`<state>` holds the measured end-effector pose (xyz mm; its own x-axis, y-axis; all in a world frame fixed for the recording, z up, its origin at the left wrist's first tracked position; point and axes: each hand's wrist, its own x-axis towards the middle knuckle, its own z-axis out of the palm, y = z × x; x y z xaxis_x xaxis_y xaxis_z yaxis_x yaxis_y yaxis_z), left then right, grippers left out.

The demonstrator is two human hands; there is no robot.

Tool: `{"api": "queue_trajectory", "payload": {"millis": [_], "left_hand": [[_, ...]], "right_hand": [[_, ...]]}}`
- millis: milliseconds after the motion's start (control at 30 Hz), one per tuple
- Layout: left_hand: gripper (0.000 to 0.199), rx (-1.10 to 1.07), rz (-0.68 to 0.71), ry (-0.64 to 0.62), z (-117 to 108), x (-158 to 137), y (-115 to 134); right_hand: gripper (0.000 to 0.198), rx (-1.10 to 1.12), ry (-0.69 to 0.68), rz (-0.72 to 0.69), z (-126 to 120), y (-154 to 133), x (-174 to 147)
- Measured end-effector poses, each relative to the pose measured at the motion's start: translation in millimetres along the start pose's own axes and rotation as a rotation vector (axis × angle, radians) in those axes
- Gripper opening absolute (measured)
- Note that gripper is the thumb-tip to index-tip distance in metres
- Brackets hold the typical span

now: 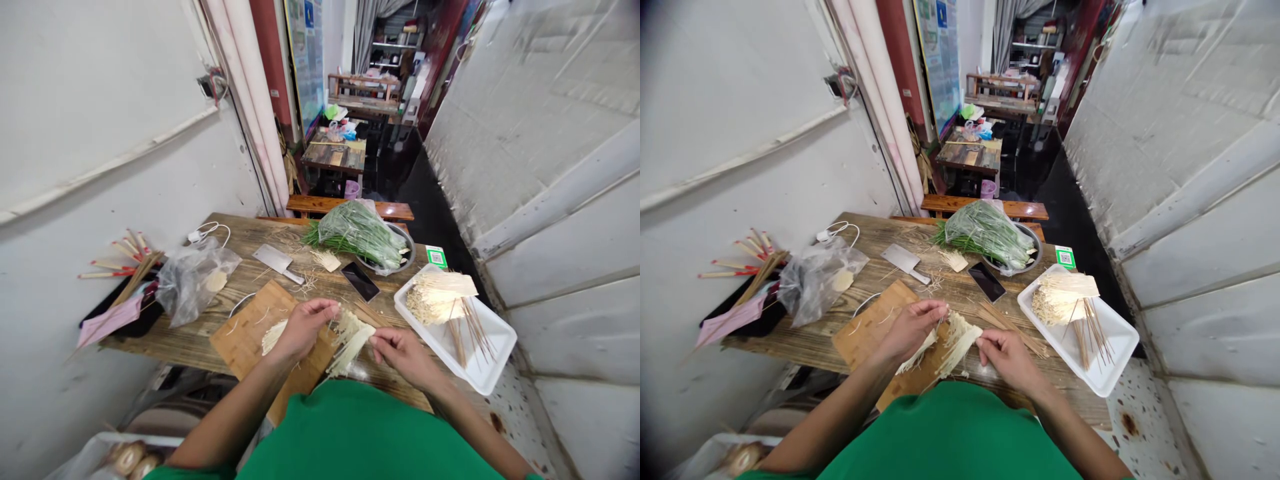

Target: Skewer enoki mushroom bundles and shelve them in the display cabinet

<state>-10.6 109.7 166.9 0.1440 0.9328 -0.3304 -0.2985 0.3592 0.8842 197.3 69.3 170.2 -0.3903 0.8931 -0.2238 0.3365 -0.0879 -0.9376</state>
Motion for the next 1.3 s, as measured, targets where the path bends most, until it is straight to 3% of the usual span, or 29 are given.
{"api": "queue_trajectory", "payload": {"millis": [400,567,700,967,1067,1167,1300], "left_hand": [[0.021,0.104,0.03,-0.066,-4,12,-8],[0.056,0.334,0.235,-0.206,-13,32,16],[0.034,0.449,0.266,-0.307,-8,40,32],[0.019,0.54,0.394,-0.132,7,38,32],[0.023,0.49,0.383,-0.079,12,40,26],[0.038,0.408,0.308,-0.147,18,42,19],[0.034,0.325,0.237,-0.174,25,43,9]], "right_hand": [[0.041,0.064,-0.005,0.026,-1,8,7],[0.041,0.11,0.026,0.014,-12,8,18],[0.041,0.157,0.02,-0.037,-22,3,24],[0.039,0.264,0.069,-0.033,-33,0,22],[0.04,0.265,0.095,-0.035,-35,0,20],[0.04,0.257,0.084,-0.037,-34,1,19],[0.04,0.298,0.054,-0.027,-31,2,17]]}}
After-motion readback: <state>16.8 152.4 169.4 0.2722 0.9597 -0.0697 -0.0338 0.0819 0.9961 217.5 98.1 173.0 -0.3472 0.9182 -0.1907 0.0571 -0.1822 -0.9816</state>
